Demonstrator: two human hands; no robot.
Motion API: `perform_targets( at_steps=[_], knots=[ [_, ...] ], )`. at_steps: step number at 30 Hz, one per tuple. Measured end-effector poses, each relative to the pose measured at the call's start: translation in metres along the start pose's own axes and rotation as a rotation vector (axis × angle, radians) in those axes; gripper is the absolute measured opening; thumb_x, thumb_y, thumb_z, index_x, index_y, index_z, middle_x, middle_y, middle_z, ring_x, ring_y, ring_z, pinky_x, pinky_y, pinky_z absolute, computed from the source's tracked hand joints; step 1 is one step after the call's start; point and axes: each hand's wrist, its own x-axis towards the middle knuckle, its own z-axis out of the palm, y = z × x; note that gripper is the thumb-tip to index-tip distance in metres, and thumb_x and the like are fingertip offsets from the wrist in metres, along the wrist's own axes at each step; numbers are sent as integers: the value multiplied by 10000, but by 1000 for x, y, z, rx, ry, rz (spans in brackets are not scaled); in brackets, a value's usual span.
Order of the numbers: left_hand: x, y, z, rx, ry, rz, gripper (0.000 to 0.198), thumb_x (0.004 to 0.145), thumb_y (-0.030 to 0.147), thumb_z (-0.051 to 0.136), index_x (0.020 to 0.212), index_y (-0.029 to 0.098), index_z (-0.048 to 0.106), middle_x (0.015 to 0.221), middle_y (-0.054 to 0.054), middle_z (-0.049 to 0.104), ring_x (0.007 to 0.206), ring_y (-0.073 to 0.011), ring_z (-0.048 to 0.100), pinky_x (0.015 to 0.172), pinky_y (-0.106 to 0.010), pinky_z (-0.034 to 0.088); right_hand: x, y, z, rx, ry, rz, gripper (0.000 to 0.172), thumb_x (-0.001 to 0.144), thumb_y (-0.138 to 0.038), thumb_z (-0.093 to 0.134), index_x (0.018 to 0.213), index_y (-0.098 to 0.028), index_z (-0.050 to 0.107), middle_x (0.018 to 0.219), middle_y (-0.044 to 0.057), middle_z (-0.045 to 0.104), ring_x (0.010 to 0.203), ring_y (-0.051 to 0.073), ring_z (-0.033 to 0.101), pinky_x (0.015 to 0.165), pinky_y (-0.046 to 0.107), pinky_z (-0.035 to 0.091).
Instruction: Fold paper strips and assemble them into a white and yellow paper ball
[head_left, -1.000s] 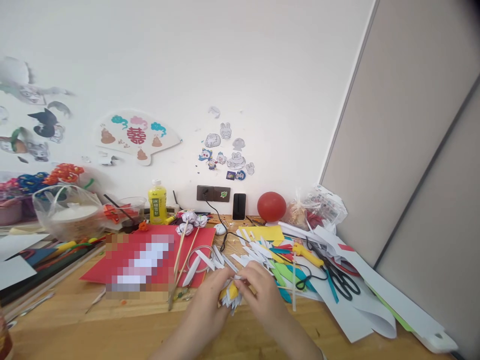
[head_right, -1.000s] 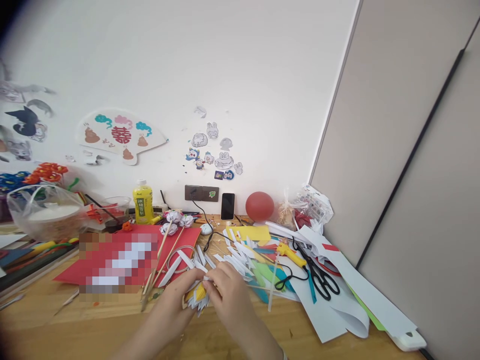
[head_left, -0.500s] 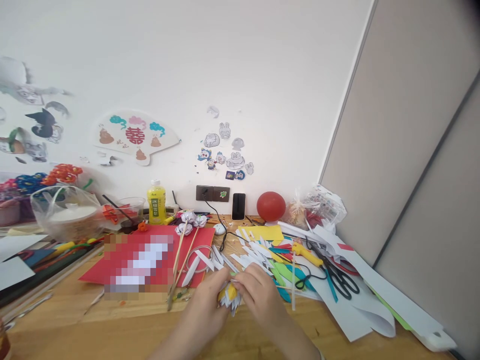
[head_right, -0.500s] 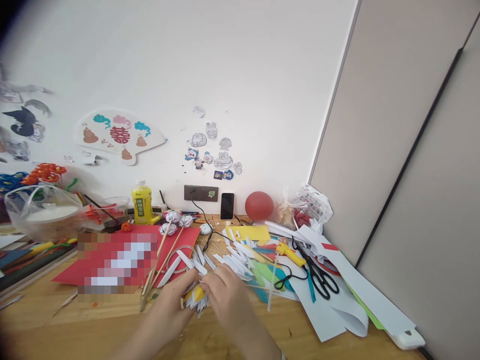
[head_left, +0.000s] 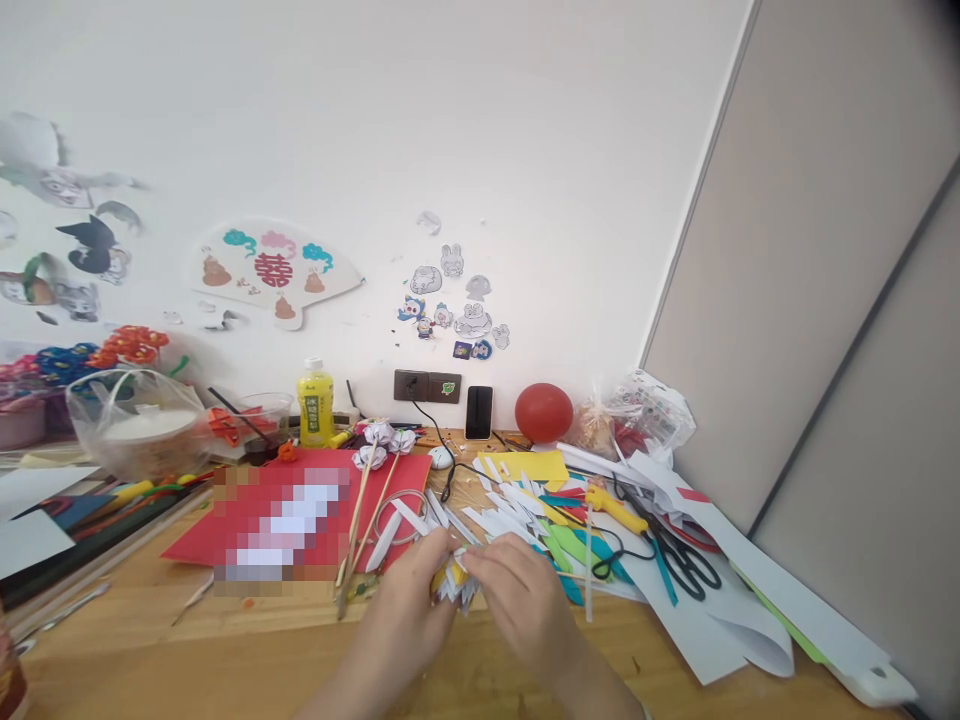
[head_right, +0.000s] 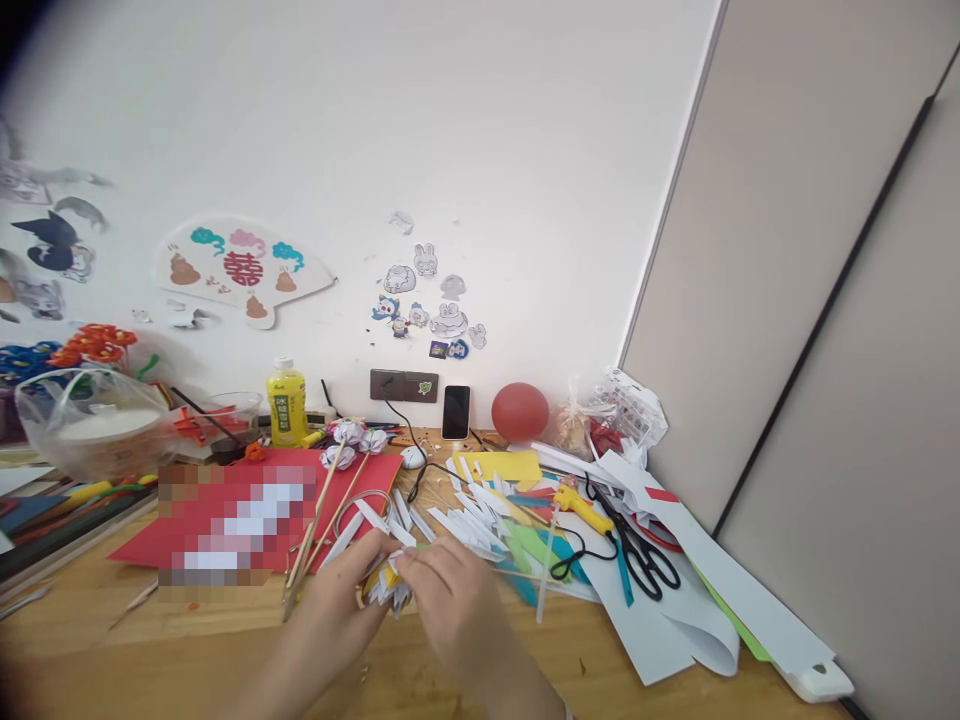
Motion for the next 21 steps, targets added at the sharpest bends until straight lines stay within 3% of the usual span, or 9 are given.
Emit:
perform_targets(
  at_steps=[5,11,16,21],
  knots=[
    [-2,1,-1,-4,40,62,309,632,11,375,829,224,479,782,9,589,745,-159,567,647,-222,427,-4,-4,5,-141,75,-75,335,821,-73,434,1131,-181,500,888,106,647,786,208,574,629,333,482],
    [-2,-6,-2,66,109,136,307,637,34,408,864,215,506,809,-5,614,764,-168,594,663,-230,450,2,-7,0,162,131,182,252,794,-108,441,1006,-194,546,854,59,613,800,180,546,689,345,479],
    [-3,-9,-2,92,157,167,233,690,66,420,847,217,502,764,0,615,748,-159,606,641,-217,462,0,-11,3,37,125,19,334,750,-78,466,1072,-143,524,1017,118,577,895,220,522,740,388,463],
    [-2,-12,-4,109,233,253,293,696,81,436,942,228,494,861,-14,639,773,-152,615,670,-215,475,-3,-14,5,98,145,110,355,758,-73,447,1100,-156,494,1024,106,566,915,215,516,759,380,454]
  ],
)
